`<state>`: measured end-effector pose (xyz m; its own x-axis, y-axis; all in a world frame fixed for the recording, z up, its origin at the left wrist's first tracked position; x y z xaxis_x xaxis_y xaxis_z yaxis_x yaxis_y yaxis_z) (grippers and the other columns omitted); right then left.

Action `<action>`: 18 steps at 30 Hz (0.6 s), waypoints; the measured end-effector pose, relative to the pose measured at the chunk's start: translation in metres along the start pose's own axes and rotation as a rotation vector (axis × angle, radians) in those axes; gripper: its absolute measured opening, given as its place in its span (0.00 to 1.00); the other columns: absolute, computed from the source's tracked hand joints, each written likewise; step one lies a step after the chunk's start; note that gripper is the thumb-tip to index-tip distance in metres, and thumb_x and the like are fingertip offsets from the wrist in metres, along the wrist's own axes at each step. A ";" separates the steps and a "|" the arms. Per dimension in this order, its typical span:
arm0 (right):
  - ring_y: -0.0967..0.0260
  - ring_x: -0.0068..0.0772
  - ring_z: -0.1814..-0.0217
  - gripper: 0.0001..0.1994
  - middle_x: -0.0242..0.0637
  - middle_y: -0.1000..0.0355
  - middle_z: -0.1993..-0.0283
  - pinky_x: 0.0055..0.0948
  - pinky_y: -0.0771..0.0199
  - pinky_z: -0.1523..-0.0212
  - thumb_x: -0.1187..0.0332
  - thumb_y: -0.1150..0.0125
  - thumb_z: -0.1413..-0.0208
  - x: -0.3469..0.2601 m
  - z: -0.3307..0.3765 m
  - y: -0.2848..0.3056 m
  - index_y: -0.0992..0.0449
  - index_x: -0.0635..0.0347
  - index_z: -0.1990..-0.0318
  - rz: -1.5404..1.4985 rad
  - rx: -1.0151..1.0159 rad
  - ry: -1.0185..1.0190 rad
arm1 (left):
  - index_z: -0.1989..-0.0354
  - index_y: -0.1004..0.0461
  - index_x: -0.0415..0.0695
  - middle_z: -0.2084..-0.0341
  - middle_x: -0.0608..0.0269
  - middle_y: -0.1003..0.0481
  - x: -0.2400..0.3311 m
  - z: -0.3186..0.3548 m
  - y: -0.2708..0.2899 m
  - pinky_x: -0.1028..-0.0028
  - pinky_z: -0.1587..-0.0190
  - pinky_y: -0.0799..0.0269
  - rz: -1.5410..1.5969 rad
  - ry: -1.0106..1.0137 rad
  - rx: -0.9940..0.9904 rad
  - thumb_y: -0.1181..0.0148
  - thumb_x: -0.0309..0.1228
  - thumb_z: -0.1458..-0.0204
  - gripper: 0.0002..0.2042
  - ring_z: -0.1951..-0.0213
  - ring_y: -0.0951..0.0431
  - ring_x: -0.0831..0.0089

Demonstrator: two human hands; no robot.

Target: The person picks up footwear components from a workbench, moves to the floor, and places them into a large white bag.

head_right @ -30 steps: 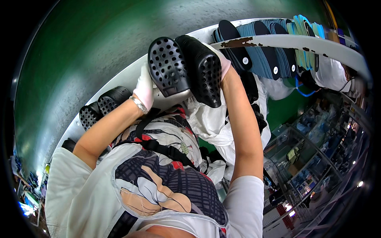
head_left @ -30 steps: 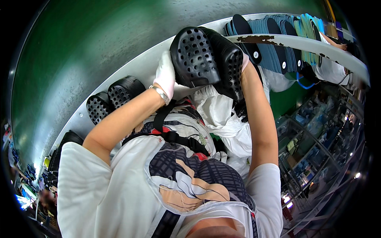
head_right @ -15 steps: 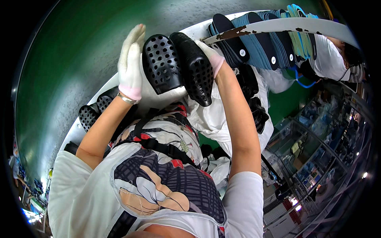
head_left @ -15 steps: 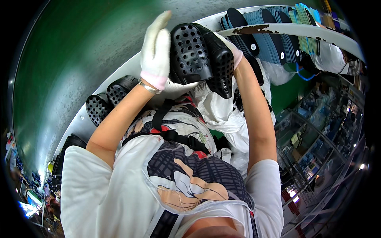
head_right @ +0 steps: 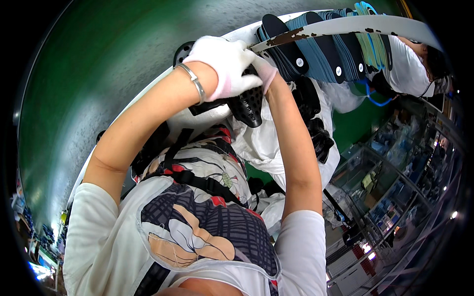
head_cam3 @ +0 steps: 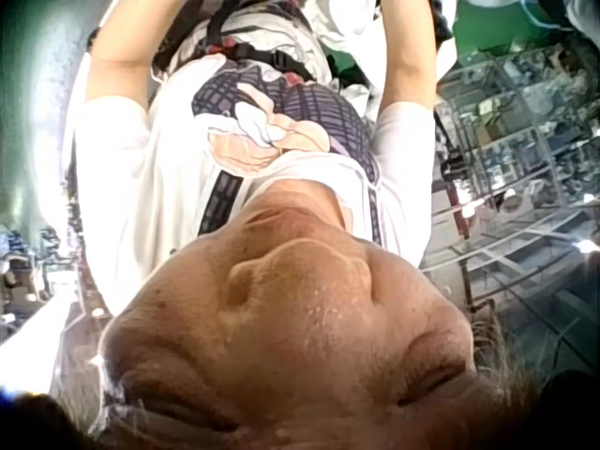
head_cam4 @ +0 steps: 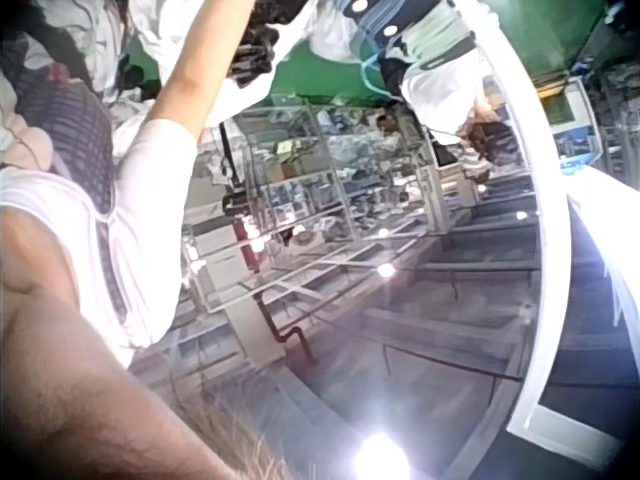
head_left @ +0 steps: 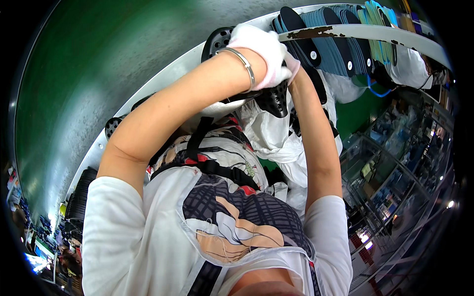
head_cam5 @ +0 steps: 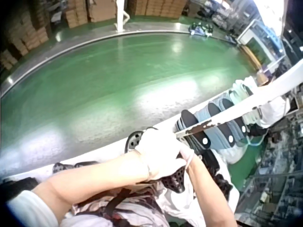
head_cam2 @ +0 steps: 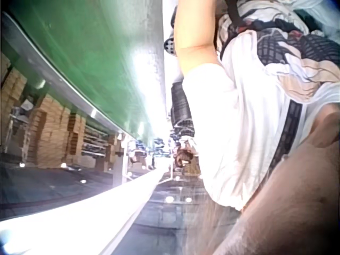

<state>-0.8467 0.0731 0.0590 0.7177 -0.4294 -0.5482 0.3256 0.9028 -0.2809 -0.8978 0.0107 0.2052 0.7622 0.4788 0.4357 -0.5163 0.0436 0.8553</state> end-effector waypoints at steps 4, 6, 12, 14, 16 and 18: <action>0.34 0.34 0.42 0.18 0.45 0.32 0.45 0.30 0.34 0.41 0.69 0.58 0.36 -0.015 0.039 -0.006 0.36 0.63 0.41 -0.067 0.127 0.102 | 0.58 0.23 0.46 0.58 0.57 0.24 -0.015 -0.004 -0.007 0.62 0.57 0.26 0.000 0.051 -0.021 0.53 0.50 0.48 0.22 0.59 0.22 0.57; 0.36 0.36 0.40 0.19 0.47 0.35 0.43 0.30 0.35 0.40 0.71 0.55 0.38 -0.034 0.064 0.011 0.37 0.64 0.40 0.663 0.193 0.666 | 0.56 0.24 0.48 0.57 0.58 0.25 -0.015 -0.004 -0.002 0.62 0.56 0.26 0.007 0.060 -0.003 0.55 0.52 0.46 0.23 0.59 0.23 0.56; 0.51 0.47 0.29 0.51 0.54 0.48 0.33 0.38 0.54 0.31 0.62 0.29 0.64 0.004 0.141 -0.021 0.53 0.67 0.33 0.481 0.385 0.779 | 0.58 0.23 0.47 0.60 0.55 0.25 -0.015 0.002 0.001 0.61 0.59 0.26 -0.008 0.040 0.036 0.53 0.53 0.48 0.23 0.61 0.22 0.55; 0.45 0.47 0.33 0.47 0.54 0.43 0.37 0.37 0.47 0.34 0.64 0.29 0.66 0.010 0.140 -0.034 0.48 0.68 0.36 0.882 0.567 0.814 | 0.59 0.23 0.47 0.61 0.54 0.25 -0.016 0.004 0.002 0.61 0.60 0.26 0.013 0.030 0.074 0.51 0.53 0.49 0.23 0.62 0.23 0.55; 0.43 0.48 0.35 0.46 0.53 0.41 0.39 0.38 0.45 0.35 0.64 0.29 0.66 0.014 0.131 -0.028 0.46 0.68 0.37 0.790 0.589 0.827 | 0.60 0.24 0.46 0.62 0.52 0.25 -0.013 0.005 0.006 0.61 0.60 0.27 0.059 0.014 0.121 0.50 0.52 0.49 0.22 0.62 0.23 0.54; 0.40 0.47 0.37 0.44 0.52 0.39 0.40 0.37 0.42 0.37 0.64 0.29 0.66 0.009 0.131 -0.026 0.43 0.68 0.39 0.791 0.616 0.789 | 0.60 0.24 0.45 0.62 0.51 0.25 -0.014 0.010 0.015 0.62 0.58 0.28 0.143 -0.060 0.262 0.49 0.51 0.48 0.21 0.61 0.24 0.54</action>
<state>-0.7676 0.0484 0.1647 0.3554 0.5225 -0.7750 0.3609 0.6881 0.6295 -0.9121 -0.0038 0.2148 0.7146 0.4106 0.5663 -0.5081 -0.2518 0.8237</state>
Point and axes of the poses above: each hand's wrist, its own z-axis away from the middle knuckle, its own y-axis out of the back of the hand, x = y × z, the point moved 9 cm from there along -z, towards the middle knuckle
